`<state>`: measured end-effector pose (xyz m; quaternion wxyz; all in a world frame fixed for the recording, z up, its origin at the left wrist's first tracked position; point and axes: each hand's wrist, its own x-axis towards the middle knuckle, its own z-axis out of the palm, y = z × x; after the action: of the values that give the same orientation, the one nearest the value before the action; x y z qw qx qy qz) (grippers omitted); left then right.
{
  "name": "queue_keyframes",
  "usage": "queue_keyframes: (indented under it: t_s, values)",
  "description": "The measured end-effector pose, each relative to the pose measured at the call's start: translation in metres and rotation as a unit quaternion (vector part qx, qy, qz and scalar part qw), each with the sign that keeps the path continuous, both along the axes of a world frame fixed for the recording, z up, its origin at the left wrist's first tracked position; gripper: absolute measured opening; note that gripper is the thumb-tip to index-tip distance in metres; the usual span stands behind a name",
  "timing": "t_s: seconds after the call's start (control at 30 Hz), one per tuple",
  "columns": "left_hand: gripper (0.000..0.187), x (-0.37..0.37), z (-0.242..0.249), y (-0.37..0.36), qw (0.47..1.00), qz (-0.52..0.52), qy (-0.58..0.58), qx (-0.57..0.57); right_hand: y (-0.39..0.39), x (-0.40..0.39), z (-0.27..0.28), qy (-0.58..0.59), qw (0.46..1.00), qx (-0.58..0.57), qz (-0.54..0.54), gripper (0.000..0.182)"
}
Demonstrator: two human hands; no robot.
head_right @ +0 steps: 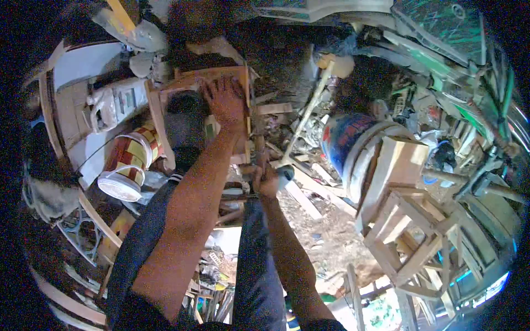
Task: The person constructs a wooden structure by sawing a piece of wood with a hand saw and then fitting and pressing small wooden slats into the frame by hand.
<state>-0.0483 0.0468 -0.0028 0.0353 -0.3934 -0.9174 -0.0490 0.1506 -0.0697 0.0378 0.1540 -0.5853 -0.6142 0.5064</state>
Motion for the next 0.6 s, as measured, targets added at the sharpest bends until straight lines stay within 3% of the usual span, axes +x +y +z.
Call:
queue_keyframes:
  t_s: [0.1, 0.13, 0.17, 0.2, 0.23, 0.3, 0.33, 0.4, 0.6]
  values:
    - [0.032, 0.004, -0.003, -0.004, 1.000, -0.002, -0.017, -0.006, 0.008, 0.008, 0.032, -0.053, 0.998, -0.028, 0.001, 0.026]
    - [0.033, 0.004, -0.001, -0.003, 1.000, 0.003, -0.030, 0.000, 0.036, -0.005, 0.066, -0.010, 0.999, -0.018, -0.042, 0.034]
    - [0.036, 0.004, 0.002, -0.003, 0.998, -0.003, -0.043, -0.033, 0.061, -0.004, 0.086, 0.054, 0.985, -0.142, -0.078, 0.041]
    - [0.036, 0.004, 0.003, -0.005, 0.998, -0.002, -0.041, -0.036, 0.089, -0.020, 0.118, 0.025, 0.984, -0.144, -0.101, 0.046]
    - [0.037, 0.003, 0.004, -0.004, 0.998, 0.002, -0.039, -0.052, 0.122, -0.026, 0.153, -0.035, 0.982, -0.181, -0.053, 0.047]
    - [0.037, 0.004, 0.003, -0.001, 0.997, 0.005, -0.041, -0.065, 0.148, -0.034, 0.200, -0.093, 0.985, -0.146, -0.019, 0.047]
    - [0.036, 0.003, -0.004, -0.003, 1.000, -0.001, -0.018, -0.021, 0.151, -0.028, 0.214, -0.130, 0.982, -0.136, 0.021, 0.047]
    - [0.036, 0.001, -0.006, -0.002, 1.000, -0.003, 0.001, 0.028, 0.146, -0.023, 0.225, -0.120, 0.984, -0.124, 0.032, 0.045]
    - [0.035, 0.002, 0.006, 0.000, 0.999, 0.004, -0.043, 0.002, 0.122, -0.013, 0.231, -0.161, 0.967, -0.175, 0.090, 0.039]
